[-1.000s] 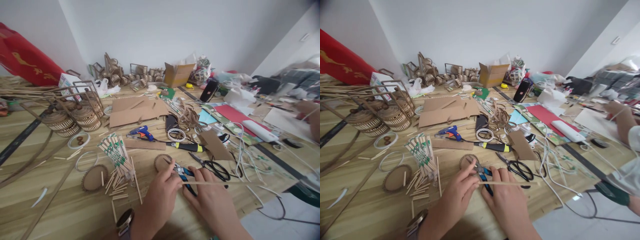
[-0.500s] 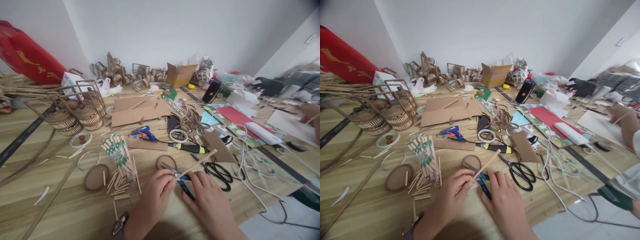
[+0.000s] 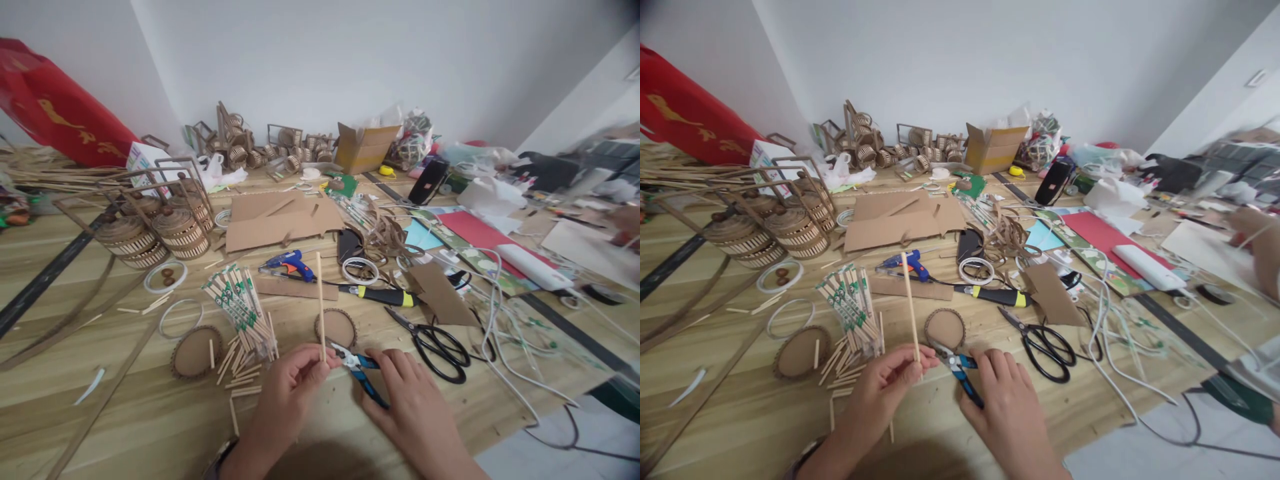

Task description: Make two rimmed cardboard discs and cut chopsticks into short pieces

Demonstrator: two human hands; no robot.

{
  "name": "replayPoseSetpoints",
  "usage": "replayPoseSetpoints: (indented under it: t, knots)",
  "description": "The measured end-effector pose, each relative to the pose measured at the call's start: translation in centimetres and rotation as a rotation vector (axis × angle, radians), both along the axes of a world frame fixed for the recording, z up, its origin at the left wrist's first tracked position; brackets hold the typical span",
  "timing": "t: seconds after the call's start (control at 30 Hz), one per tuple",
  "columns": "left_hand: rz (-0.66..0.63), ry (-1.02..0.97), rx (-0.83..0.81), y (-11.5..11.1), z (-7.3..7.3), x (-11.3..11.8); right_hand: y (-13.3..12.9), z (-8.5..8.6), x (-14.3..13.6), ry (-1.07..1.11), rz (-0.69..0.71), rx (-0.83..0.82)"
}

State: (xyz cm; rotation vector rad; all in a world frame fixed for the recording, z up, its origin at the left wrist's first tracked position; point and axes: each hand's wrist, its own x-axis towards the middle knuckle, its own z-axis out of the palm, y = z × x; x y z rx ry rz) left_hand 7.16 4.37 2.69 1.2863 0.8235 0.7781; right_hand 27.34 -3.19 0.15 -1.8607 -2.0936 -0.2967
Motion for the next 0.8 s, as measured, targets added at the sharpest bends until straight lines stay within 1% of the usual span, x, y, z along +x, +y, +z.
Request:
replayPoseSetpoints:
  t: [0.07,0.13,0.23,0.3,0.37,0.5,0.57,0.67,0.8]
  knots:
    - [0.027,-0.033,-0.072,0.1,0.2,-0.4,0.1,-0.4,0.8,0.075,-0.005,-0.070]
    - [0.052,-0.066,-0.137,0.2,0.0,-0.6,0.4,-0.8,1.5,0.138,-0.010,-0.120]
    - [0.075,-0.148,-0.238,0.2,-0.5,-0.5,0.6,-1.0,2.0,0.167,0.002,-0.110]
    - [0.085,-0.217,-0.332,0.1,-0.8,-0.2,0.7,-0.6,1.7,0.146,0.025,-0.054]
    - [0.089,-0.285,-0.449,-0.1,-0.8,0.1,0.8,0.4,0.9,0.151,0.072,-0.003]
    - [0.128,-0.413,-0.702,-0.3,-0.4,0.3,1.2,2.9,-1.2,0.288,0.269,0.031]
    - [0.139,-0.460,-0.801,-0.4,-0.2,0.3,1.6,3.6,-2.0,0.356,0.313,0.045]
    - [0.166,-0.486,-0.900,-0.4,-0.1,0.3,1.8,3.7,-2.6,0.417,0.319,0.084]
    - [0.242,-0.437,-0.980,-0.5,-0.3,0.5,1.6,3.2,-2.9,0.412,0.313,0.174]
